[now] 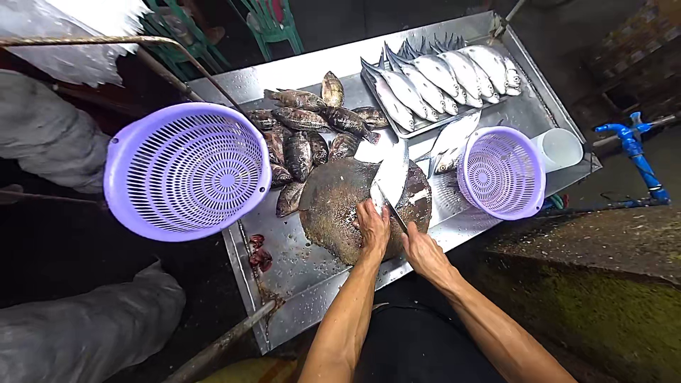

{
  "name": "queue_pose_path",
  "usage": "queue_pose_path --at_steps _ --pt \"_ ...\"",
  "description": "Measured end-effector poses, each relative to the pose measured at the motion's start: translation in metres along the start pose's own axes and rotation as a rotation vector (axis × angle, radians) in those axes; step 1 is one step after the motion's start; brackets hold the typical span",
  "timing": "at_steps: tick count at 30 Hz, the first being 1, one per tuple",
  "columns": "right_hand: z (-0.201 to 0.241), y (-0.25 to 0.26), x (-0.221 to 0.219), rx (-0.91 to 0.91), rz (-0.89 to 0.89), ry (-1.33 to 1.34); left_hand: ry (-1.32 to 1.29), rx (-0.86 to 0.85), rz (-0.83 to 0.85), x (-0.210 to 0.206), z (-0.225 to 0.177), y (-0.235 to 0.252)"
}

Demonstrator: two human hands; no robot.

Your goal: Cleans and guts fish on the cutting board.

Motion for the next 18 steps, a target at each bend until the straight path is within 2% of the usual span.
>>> queue_pose_path --at_steps 4,7,11,15,18 --pt "0.035 0.054 0.017 0.039 -0.025 0.067 -0.012 0.014 0.024 0.004 0.001 -0.001" --pt "0.025 0.047 0.018 0.064 -0.002 0.06 -0.013 -0.017 0.001 0.001 0.005 -0.003" --pt "0.014 0.007 0.014 -0.028 0.062 -0.005 0.012 -0.055 -0.008 -0.003 0.005 -0.006" --pt "0.04 0.049 0.025 0.032 0.046 0.071 0.046 -0.01 0.041 0.006 0.0 -0.007" --pt "0.034 0.061 0.046 0.101 -0.023 0.235 0.038 0.029 0.101 0.012 0.003 0.0"
Point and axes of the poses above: each hand's wrist, its own y-axis towards the middle knuckle, its own x-axis out of the back of the hand, z = x × y, the point moved 3 cm from there along y, towards the middle knuckle
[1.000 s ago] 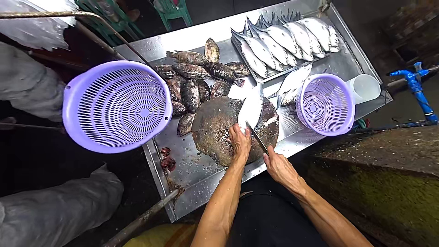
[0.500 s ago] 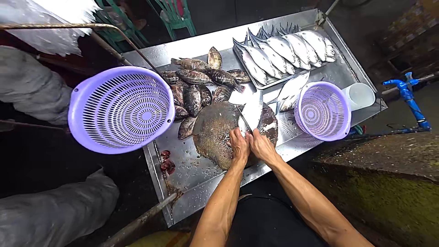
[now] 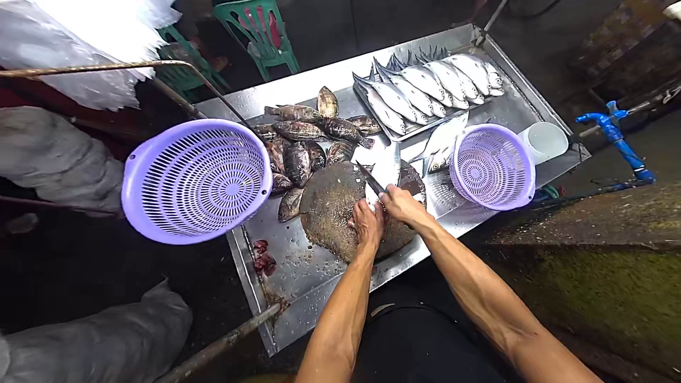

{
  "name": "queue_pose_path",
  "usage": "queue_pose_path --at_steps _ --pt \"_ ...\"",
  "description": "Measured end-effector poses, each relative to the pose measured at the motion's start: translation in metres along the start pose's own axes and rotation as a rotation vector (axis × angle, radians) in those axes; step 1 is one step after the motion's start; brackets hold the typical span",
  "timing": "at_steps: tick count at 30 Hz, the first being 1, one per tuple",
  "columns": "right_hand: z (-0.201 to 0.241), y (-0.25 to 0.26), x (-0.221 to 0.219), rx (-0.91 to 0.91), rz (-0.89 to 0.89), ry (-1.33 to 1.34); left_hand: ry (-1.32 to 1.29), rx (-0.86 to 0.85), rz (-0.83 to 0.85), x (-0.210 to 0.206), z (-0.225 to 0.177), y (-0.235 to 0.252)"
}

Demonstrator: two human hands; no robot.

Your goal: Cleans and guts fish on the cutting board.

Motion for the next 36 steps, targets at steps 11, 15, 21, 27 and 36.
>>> queue_pose_path --at_steps 11,15,21,27,36 --pt "-0.058 -0.055 0.009 -0.039 -0.005 -0.108 0.042 0.102 0.076 0.004 -0.039 0.039" --pt "-0.054 -0.072 0.007 -0.084 0.051 -0.163 0.08 0.092 0.048 0.0 -0.038 0.04" --pt "-0.028 -0.039 0.009 -0.114 0.056 -0.233 0.102 0.088 0.043 -0.004 -0.039 0.041" --pt "-0.035 -0.052 0.01 -0.113 0.096 -0.247 0.059 0.118 0.042 -0.006 -0.033 0.04" --pt "-0.004 0.018 0.002 -0.082 -0.025 -0.201 0.05 0.085 0.051 -0.001 -0.033 0.043"
Point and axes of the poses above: each hand's wrist, its own y-axis towards the middle knuckle, its own x-axis out of the back of the hand, z = x × y, the point moved 3 cm from there along y, towards the middle knuckle
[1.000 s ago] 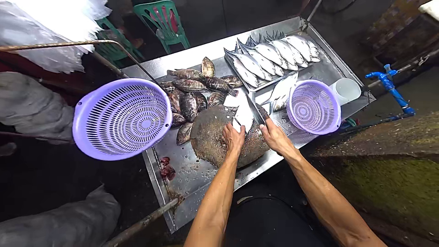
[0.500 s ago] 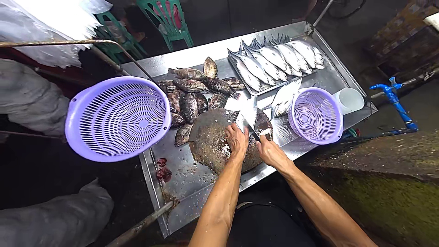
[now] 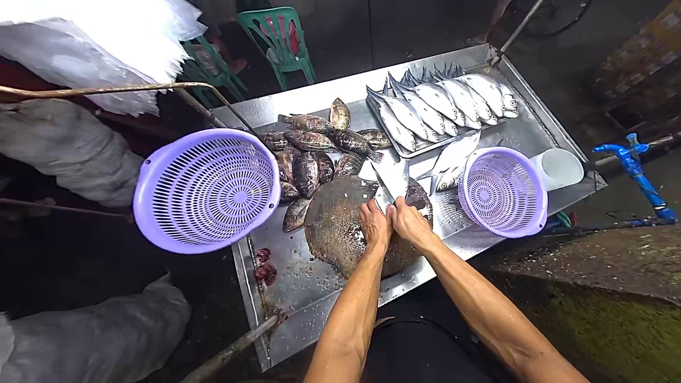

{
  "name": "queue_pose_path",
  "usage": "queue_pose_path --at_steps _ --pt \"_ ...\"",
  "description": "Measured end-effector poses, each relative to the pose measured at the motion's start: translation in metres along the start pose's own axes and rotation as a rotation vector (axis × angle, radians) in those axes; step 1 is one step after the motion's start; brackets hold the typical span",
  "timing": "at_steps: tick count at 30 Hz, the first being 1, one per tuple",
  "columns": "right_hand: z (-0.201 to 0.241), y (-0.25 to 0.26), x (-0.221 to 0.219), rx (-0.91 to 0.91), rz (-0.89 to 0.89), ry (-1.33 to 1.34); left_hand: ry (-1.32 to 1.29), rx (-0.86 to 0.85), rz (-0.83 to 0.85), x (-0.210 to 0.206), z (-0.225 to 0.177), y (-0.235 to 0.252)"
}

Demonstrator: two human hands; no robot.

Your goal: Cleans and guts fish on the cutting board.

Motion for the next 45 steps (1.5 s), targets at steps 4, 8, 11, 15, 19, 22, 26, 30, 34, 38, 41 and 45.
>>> queue_pose_path --at_steps 4,8,11,15,19,22,26,30,34,38,41,45 --pt "-0.026 -0.057 0.003 -0.039 0.126 -0.083 0.02 -0.027 -0.043 -0.006 0.002 -0.002" --pt "-0.002 -0.02 0.009 -0.047 0.111 -0.04 0.053 -0.049 -0.022 -0.001 -0.002 -0.001" --pt "0.023 0.024 0.017 -0.018 0.115 -0.039 0.049 -0.046 0.005 0.0 -0.001 -0.005" --pt "0.02 0.029 0.04 0.041 0.08 0.067 0.064 -0.101 0.0 0.003 -0.001 -0.014" --pt "-0.033 -0.016 0.035 0.124 -0.125 0.316 0.011 -0.115 0.034 0.003 0.009 -0.031" --pt "-0.073 -0.059 0.012 0.109 -0.13 0.407 -0.054 -0.071 0.104 0.014 0.027 -0.045" --pt "-0.081 -0.083 -0.006 0.048 -0.016 0.24 -0.093 -0.026 0.119 0.024 0.025 -0.035" --pt "-0.064 -0.09 -0.007 -0.006 0.034 0.085 -0.047 0.001 0.091 0.012 0.004 -0.019" --pt "-0.055 -0.108 -0.005 -0.06 0.094 -0.048 0.046 0.01 0.05 0.005 0.0 -0.019" --pt "-0.048 -0.107 0.003 -0.097 0.144 -0.116 0.087 0.03 0.054 0.004 -0.005 -0.016" --pt "-0.038 -0.087 0.006 -0.076 0.151 -0.11 0.068 0.022 0.044 0.003 -0.002 -0.013" --pt "-0.037 -0.074 0.002 -0.044 0.114 -0.12 0.009 0.027 0.028 0.001 0.001 -0.011"
Point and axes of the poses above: each hand's wrist, its own y-axis towards the middle knuckle, its own x-axis out of the back of the hand, z = x × y, the point moved 3 cm from there along y, towards the middle knuckle
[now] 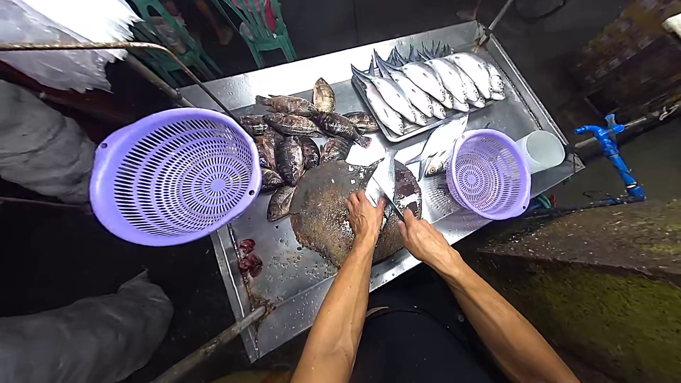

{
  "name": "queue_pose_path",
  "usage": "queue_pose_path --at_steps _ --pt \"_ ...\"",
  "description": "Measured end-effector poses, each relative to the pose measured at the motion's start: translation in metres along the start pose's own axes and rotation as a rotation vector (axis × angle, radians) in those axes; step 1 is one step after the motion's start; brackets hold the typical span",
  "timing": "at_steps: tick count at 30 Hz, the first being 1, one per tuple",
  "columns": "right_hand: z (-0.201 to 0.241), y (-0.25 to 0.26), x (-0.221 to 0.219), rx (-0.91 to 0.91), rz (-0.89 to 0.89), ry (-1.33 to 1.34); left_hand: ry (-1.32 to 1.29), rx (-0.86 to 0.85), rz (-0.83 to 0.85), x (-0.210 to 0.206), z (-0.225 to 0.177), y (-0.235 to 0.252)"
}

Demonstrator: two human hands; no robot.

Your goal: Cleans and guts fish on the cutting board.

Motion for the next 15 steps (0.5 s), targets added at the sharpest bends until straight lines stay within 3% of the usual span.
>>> queue_pose_path --at_steps 4,10,15 --pt "-0.007 -0.023 0.002 -0.036 0.039 -0.055 0.031 0.018 0.013 0.002 -0.004 0.001" --pt "0.025 0.049 0.004 0.064 -0.113 0.052 -0.004 0.032 0.012 -0.001 0.0 0.002" --pt "-0.011 -0.005 -0.006 -0.003 0.015 -0.036 0.019 0.03 0.025 0.001 -0.004 0.0"
Point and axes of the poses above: each hand's wrist, its own y-axis towards the middle knuckle, its own x-axis out of the back of the hand, z = x × y, the point moved 3 cm from there along y, towards the middle knuckle
